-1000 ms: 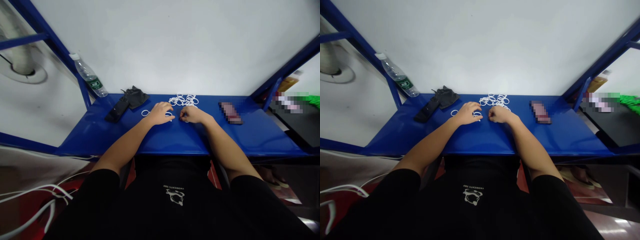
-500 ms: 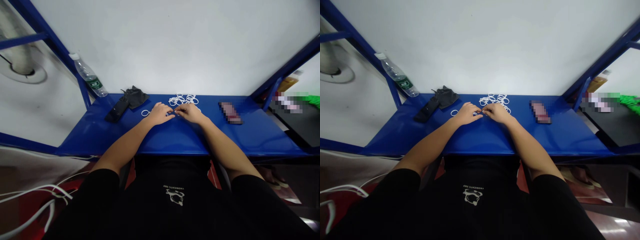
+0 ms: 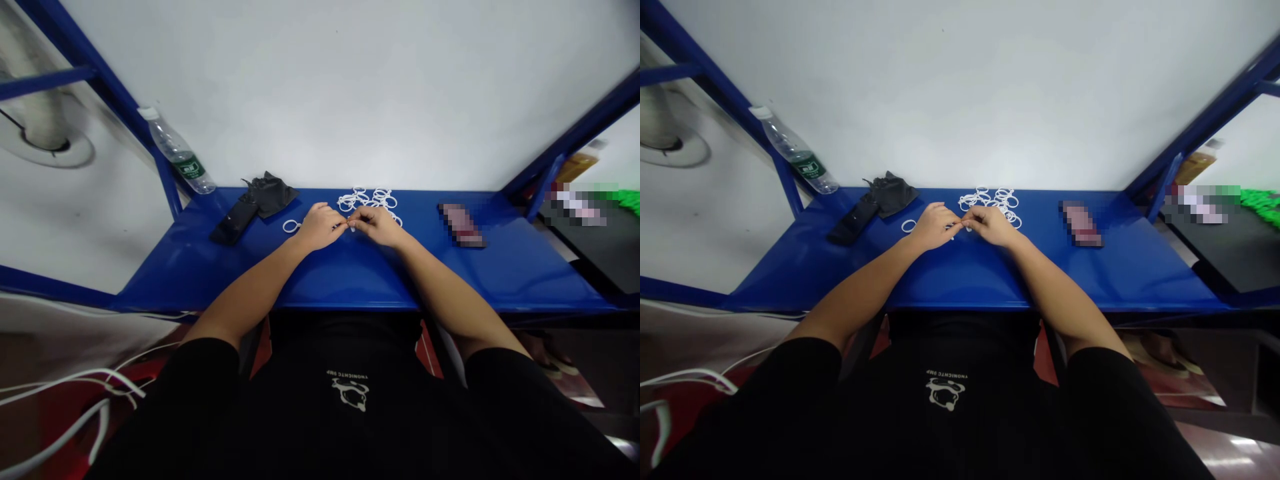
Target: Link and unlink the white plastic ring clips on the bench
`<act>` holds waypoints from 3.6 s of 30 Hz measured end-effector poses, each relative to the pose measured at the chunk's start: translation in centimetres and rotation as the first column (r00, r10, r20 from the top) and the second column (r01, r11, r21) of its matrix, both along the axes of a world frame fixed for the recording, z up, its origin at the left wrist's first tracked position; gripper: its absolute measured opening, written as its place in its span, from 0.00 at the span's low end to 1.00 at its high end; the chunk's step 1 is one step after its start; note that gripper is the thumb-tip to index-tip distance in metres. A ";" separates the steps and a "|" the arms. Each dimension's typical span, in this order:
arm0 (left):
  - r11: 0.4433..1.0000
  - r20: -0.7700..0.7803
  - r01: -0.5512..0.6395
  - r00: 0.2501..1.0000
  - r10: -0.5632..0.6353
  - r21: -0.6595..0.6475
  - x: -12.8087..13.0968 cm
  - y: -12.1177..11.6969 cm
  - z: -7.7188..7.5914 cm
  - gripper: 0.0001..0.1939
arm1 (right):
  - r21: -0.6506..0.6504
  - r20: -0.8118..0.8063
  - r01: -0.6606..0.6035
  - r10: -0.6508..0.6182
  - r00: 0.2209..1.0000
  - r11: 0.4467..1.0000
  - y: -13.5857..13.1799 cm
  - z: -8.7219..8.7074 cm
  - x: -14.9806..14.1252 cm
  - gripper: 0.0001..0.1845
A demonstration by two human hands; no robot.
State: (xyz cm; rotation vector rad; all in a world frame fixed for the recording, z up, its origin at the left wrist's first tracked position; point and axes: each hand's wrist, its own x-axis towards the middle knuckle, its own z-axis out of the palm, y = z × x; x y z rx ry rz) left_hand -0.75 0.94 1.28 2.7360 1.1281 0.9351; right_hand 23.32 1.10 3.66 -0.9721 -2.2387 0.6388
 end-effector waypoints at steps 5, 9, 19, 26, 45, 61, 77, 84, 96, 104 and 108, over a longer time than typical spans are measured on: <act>0.997 0.047 -0.068 0.996 0.070 -0.041 -0.4 0.2 0.1 0.25 | 0.039 -0.016 -0.040 0.040 0.999 0.998 -0.3 0.1 -0.4 0.11; 0.994 -0.023 -0.021 1.000 0.019 -0.103 -0.5 0.1 -0.1 0.36 | 0.085 0.096 0.056 -0.064 0.993 0.995 -0.3 1.1 0.4 0.16; 0.980 -0.156 0.050 0.984 -0.081 -0.192 -0.6 0.7 -0.7 0.09 | 0.126 0.397 0.446 -0.456 0.796 0.886 2.9 1.7 6.7 0.15; 0.984 -0.192 -0.069 0.981 0.037 -0.162 -0.7 0.7 -0.4 0.09 | 0.103 0.470 0.452 -0.444 0.763 0.886 3.0 1.1 6.0 0.19; 0.999 0.042 -0.040 0.998 0.041 -0.021 -0.2 0.5 -0.2 0.15 | 0.182 0.186 0.170 -0.203 0.961 0.968 0.8 0.8 1.3 0.11; 0.995 0.136 -0.036 0.991 0.023 0.095 -0.2 0.9 -0.5 0.08 | 0.254 0.050 0.042 -0.056 0.997 0.966 -0.1 0.2 -0.1 0.14; 0.998 0.059 -0.053 0.997 0.050 0.041 0.1 0.3 -0.2 0.08 | 0.269 0.200 0.149 -0.207 0.958 0.952 0.4 0.9 0.7 0.13; 1.000 -0.010 0.005 1.000 -0.006 -0.027 -0.4 0.5 0.0 0.08 | 0.149 0.465 0.403 -0.424 0.777 0.903 3.0 1.8 6.5 0.18; 0.964 -0.114 0.217 0.965 -0.235 -0.152 0.3 0.3 -0.5 0.13 | 0.190 0.504 0.338 -0.387 0.772 0.922 3.8 -0.7 5.3 0.10; 0.986 -0.069 0.100 0.992 -0.110 -0.134 0.1 0.5 -0.6 0.09 | 0.229 0.321 0.357 -0.416 0.851 0.906 3.3 0.6 5.2 0.07; 0.995 0.052 0.012 0.999 -0.007 -0.096 0.0 0.7 -0.8 0.16 | 0.239 0.179 0.231 -0.276 0.944 0.943 2.4 1.1 4.1 0.06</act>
